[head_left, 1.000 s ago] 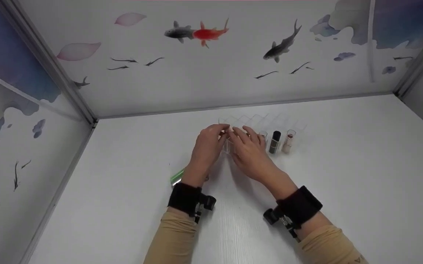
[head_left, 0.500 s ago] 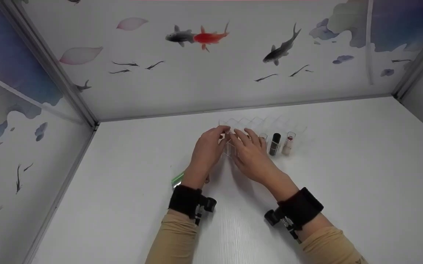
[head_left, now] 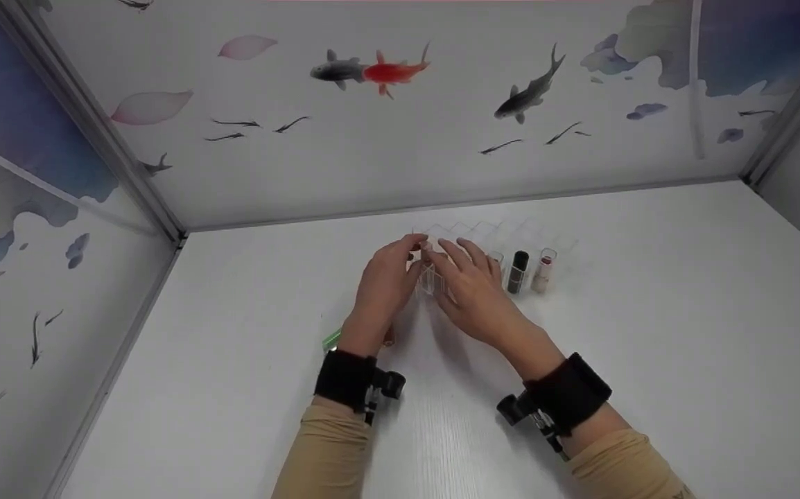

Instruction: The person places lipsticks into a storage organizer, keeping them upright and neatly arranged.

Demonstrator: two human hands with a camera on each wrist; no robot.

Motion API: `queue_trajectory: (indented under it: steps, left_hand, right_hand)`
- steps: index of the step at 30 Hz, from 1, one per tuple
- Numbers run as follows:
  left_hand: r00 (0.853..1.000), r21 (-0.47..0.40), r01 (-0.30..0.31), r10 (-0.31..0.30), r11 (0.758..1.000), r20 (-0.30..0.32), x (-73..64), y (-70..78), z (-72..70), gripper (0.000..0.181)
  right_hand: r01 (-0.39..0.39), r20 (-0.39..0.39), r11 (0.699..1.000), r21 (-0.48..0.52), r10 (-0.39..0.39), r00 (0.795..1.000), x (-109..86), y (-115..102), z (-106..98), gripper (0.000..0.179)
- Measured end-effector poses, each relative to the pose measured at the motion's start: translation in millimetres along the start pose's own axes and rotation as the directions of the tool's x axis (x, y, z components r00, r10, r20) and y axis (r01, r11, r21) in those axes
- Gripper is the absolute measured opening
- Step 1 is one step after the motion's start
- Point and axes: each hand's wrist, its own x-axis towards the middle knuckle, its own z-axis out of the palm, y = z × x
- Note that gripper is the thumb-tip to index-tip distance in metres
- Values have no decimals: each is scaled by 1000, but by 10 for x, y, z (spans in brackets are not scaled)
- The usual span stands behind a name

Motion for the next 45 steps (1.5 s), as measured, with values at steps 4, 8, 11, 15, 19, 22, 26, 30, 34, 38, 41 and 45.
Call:
queue_trajectory:
  steps: [4, 8, 11, 15, 19, 22, 26, 30, 34, 38, 41, 45]
  left_hand:
    - [1000, -7, 22, -22, 1000, -18, 0, -7, -81, 39]
    - [999, -21, 34, -35, 999, -41, -21, -25, -171, 33]
    - [997, -38, 44, -46, 998, -64, -38, -45, -234, 30]
    - [994, -31, 66, -69, 997, -82, -56, -86, -299, 27]
    - [990, 36, 137, -136, 990, -36, -74, -140, -336, 27]
    - [979, 111, 193, -198, 975, 40, -88, -183, -337, 29]
    - [957, 184, 230, -257, 956, 135, -112, -227, -319, 33]
    - [939, 224, 244, -288, 944, 189, -129, -252, -281, 34]
    - [929, 236, 255, -306, 938, 209, -135, -271, -235, 32]
    - [915, 228, 278, -330, 933, 234, -146, -273, -196, 30]
    - [902, 217, 295, -346, 931, 259, -158, -272, -171, 30]
    - [888, 184, 313, -356, 932, 291, -164, -287, -138, 28]
  right_hand:
    - [10, -33, 1000, 26, -9, 999, 10, -32, -23, 53]
    - [43, -59, 998, 45, -40, 997, 10, -55, -24, 50]
    - [79, -80, 995, 61, -74, 994, 5, -78, -23, 48]
    - [108, -86, 991, 81, -101, 991, -8, -116, -17, 46]
    - [145, -54, 986, 85, -141, 989, -18, -161, 11, 39]
    - [186, 19, 975, 119, -190, 982, -27, -203, 32, 31]
    - [198, 139, 962, 187, -225, 964, -34, -262, 55, 24]
    - [246, 175, 952, 181, -277, 945, -44, -304, 92, 21]
    - [295, 199, 943, 157, -323, 925, -64, -351, 151, 23]
    - [339, 231, 933, 122, -358, 904, -100, -403, 201, 28]
    - [363, 238, 927, 91, -374, 896, -137, -427, 235, 35]
    - [363, 267, 929, 74, -369, 890, -177, -435, 272, 41]
